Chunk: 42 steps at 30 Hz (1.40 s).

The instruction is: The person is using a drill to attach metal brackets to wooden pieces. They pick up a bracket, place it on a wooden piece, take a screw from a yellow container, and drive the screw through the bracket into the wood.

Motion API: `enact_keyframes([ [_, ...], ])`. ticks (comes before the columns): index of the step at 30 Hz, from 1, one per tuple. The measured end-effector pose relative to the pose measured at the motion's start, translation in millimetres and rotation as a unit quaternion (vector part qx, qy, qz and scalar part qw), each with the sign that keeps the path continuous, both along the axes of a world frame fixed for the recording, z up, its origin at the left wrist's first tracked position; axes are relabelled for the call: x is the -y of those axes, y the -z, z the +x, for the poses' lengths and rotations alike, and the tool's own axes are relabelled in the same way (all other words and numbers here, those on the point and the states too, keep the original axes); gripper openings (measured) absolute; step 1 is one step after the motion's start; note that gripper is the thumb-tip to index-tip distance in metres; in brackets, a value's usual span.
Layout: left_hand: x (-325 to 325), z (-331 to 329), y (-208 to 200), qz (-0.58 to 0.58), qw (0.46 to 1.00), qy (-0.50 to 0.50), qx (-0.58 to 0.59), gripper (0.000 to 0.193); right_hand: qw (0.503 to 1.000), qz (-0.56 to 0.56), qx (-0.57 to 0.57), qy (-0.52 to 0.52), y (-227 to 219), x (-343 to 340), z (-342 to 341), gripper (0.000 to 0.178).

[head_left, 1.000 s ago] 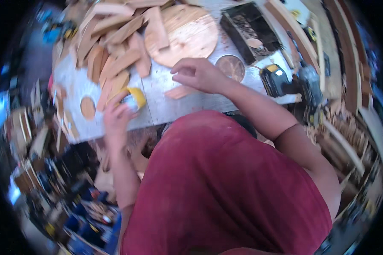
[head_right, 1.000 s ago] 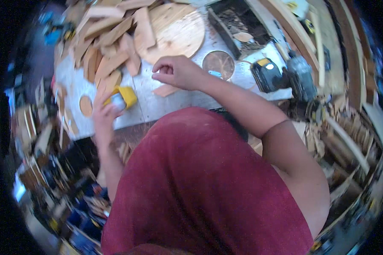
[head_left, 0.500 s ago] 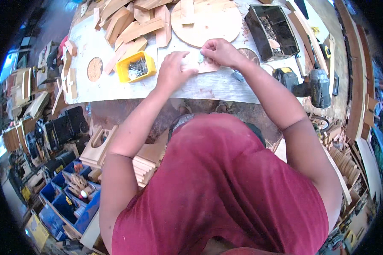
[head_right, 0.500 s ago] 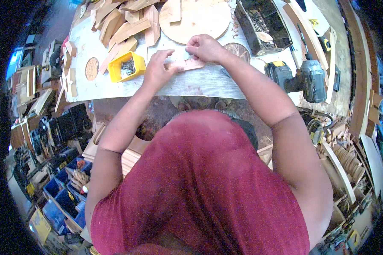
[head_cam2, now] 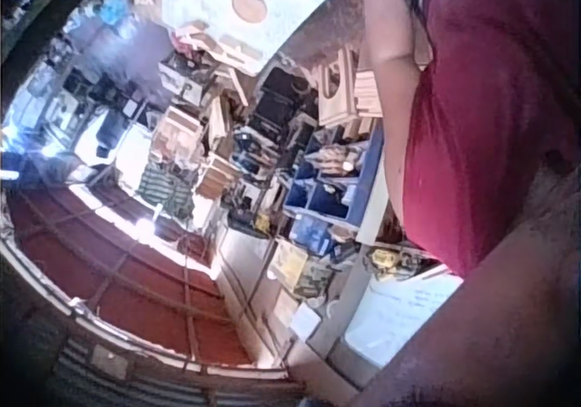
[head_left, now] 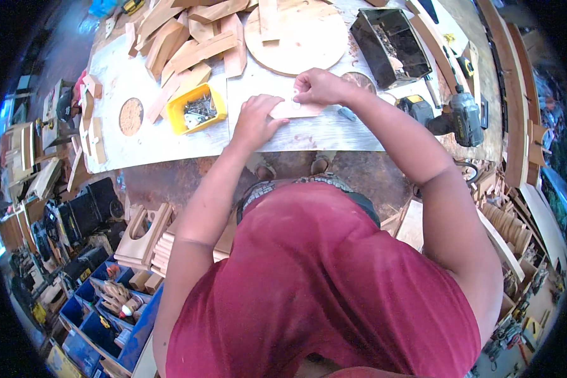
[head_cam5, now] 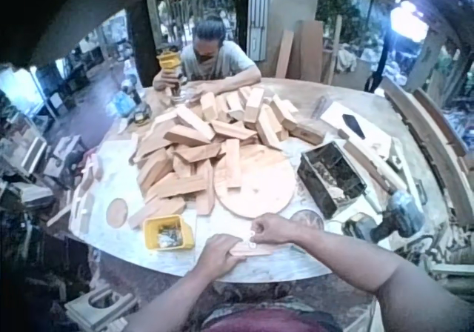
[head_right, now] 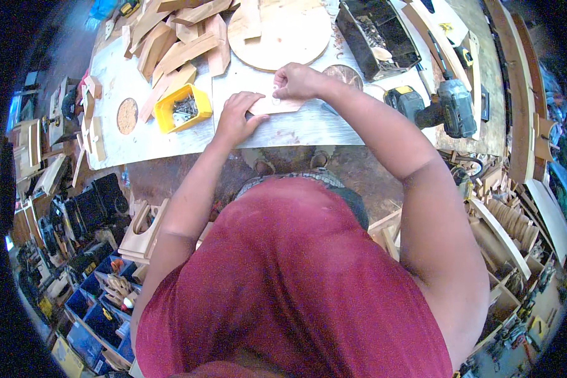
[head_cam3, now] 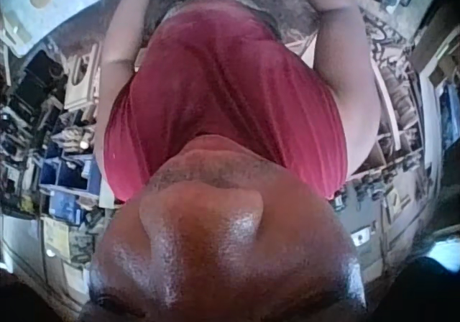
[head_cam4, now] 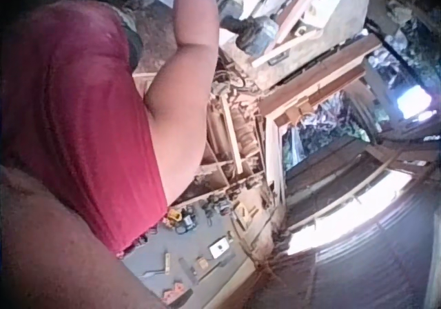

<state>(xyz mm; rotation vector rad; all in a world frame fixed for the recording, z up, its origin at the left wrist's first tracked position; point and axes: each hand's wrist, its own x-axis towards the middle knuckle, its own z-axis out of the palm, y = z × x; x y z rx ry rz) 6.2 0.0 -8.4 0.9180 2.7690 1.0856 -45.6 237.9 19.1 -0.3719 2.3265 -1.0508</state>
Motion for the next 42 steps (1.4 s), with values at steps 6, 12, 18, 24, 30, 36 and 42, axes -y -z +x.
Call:
enact_keyframes([
  [6, -3.0, 3.5, -5.7, -0.028, 0.999, -0.021, 0.002, 0.049, 0.998, 0.05, -0.027, -0.039, 0.1, 5.1, -3.7, 0.035],
  [12, -11.1, 5.6, -16.5, -0.04, 0.997, -0.029, -0.055, 0.057, 0.99, 0.102, -0.092, -0.041, -3.2, 12.7, 3.7, 0.047],
  [18, -28.2, 5.5, -31.7, 0.0, 0.995, -0.009, -0.102, 0.057, 0.978, 0.101, -0.176, 0.057, -25.9, 7.3, 33.1, 0.058],
  [24, -58.3, -17.8, -79.3, 0.092, 0.986, -0.001, -0.14, 0.034, 0.958, -0.089, -0.221, 0.162, -46.1, -50.1, 101.4, 0.041],
  [30, -194.5, -119.5, -123.2, 0.063, 0.971, 0.184, -0.139, 0.019, 0.958, -0.097, -0.013, 0.268, -39.4, -117.2, 214.5, 0.025],
  [36, -328.2, -200.8, -89.3, -0.301, 0.918, 0.253, -0.05, 0.025, 0.889, -0.142, -0.069, 0.43, -39.7, -185.7, 271.6, 0.016],
  [42, -346.2, -211.9, -58.3, -0.481, 0.833, 0.272, -0.045, 0.022, 0.892, -0.107, -0.079, 0.433, -49.7, -234.0, 299.0, 0.016],
])
